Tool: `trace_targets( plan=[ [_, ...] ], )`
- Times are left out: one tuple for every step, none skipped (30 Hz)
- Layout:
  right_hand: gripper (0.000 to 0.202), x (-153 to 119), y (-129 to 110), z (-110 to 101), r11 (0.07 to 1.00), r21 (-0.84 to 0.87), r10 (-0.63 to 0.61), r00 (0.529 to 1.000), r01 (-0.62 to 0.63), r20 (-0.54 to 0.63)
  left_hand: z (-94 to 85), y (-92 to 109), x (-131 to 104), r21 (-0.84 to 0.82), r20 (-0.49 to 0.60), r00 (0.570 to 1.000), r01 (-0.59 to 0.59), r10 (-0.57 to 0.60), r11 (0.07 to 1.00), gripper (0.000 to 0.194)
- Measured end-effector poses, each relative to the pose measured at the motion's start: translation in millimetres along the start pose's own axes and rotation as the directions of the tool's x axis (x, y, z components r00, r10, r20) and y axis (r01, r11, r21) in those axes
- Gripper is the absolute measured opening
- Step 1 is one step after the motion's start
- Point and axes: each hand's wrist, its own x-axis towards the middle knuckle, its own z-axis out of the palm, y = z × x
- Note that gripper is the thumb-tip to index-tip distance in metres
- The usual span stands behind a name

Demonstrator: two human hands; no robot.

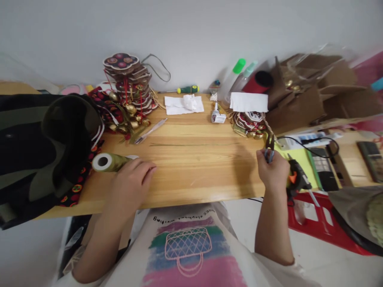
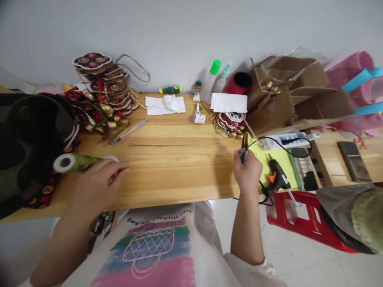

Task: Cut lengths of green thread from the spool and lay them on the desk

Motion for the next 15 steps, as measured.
trace_targets(
  plan=[
    [0.031,0.5,1.4,-0.6,1.000,-0.005,0.001,1.000,-0.001,-0.005,-0.8,0.0,-0.4,0.019,-0.021,1.000,-0.010,0.011,1.000,0.026],
    [0.031,0.9,3.0,-0.9,1.000,-0.007,0.006,1.000,-0.006,-0.006,-1.8,-0.2,-0.6,0.040,-0.036,0.999,-0.021,0.023,0.999,0.026],
    [0.031,1.4,4.6,-1.1,1.000,-0.008,0.014,1.000,-0.014,-0.006,-2.7,-0.7,-0.6,0.064,-0.049,0.998,-0.029,0.033,0.998,0.025],
    [0.030,1.8,6.4,-1.1,1.000,-0.008,0.023,1.000,-0.023,-0.007,-3.6,-1.4,-0.4,0.090,-0.059,0.997,-0.036,0.041,0.995,0.025],
    [0.030,2.3,8.1,-1.0,0.999,-0.007,0.031,0.999,-0.031,-0.009,-4.3,-2.4,0.0,0.116,-0.063,0.997,-0.039,0.047,0.992,0.024],
    [0.031,2.8,9.9,-0.9,0.999,-0.006,0.036,0.999,-0.036,-0.011,-4.7,-3.6,0.7,0.140,-0.060,0.997,-0.042,0.051,0.989,0.024],
    [0.032,3.3,11.6,-0.7,0.999,-0.005,0.039,0.999,-0.039,-0.014,-4.9,-5.1,1.6,0.159,-0.048,0.997,-0.048,0.056,0.986,0.025],
    [0.033,3.9,13.4,-0.4,0.999,-0.003,0.040,0.999,-0.040,-0.016,-4.9,-6.8,2.7,0.174,-0.030,0.998,-0.055,0.061,0.983,0.026],
    [0.035,4.4,15.1,-0.1,0.999,-0.001,0.038,0.999,-0.038,-0.015,-4.9,-8.6,3.9,0.182,-0.010,0.998,-0.061,0.064,0.981,0.027],
    [0.037,4.9,16.6,0.2,0.999,0.003,0.036,0.999,-0.036,-0.012,-4.8,-10.6,5.3,0.185,0.007,0.998,-0.067,0.067,0.980,0.028],
    [0.039,5.3,17.8,0.5,0.999,0.006,0.033,0.999,-0.033,-0.010,-5.0,-12.6,6.7,0.185,0.018,0.998,-0.068,0.066,0.980,0.028],
    [0.040,5.7,18.7,0.8,1.000,0.010,0.029,1.000,-0.029,-0.010,-5.3,-14.5,8.1,0.185,0.021,0.998,-0.067,0.064,0.980,0.028],
    [0.041,6.0,19.1,0.9,1.000,0.014,0.027,1.000,-0.026,-0.010,-5.9,-16.3,9.7,0.187,0.014,0.998,-0.062,0.060,0.980,0.027],
    [0.041,6.2,19.1,0.8,1.000,0.015,0.027,1.000,-0.027,-0.008,-6.8,-17.8,11.3,0.190,0.008,0.998,-0.056,0.055,0.980,0.027],
    [0.039,6.4,18.6,0.6,0.999,0.014,0.033,0.999,-0.033,-0.004,-7.8,-19.0,13.1,0.192,0.001,0.999,-0.051,0.052,0.980,0.026]
  ],
)
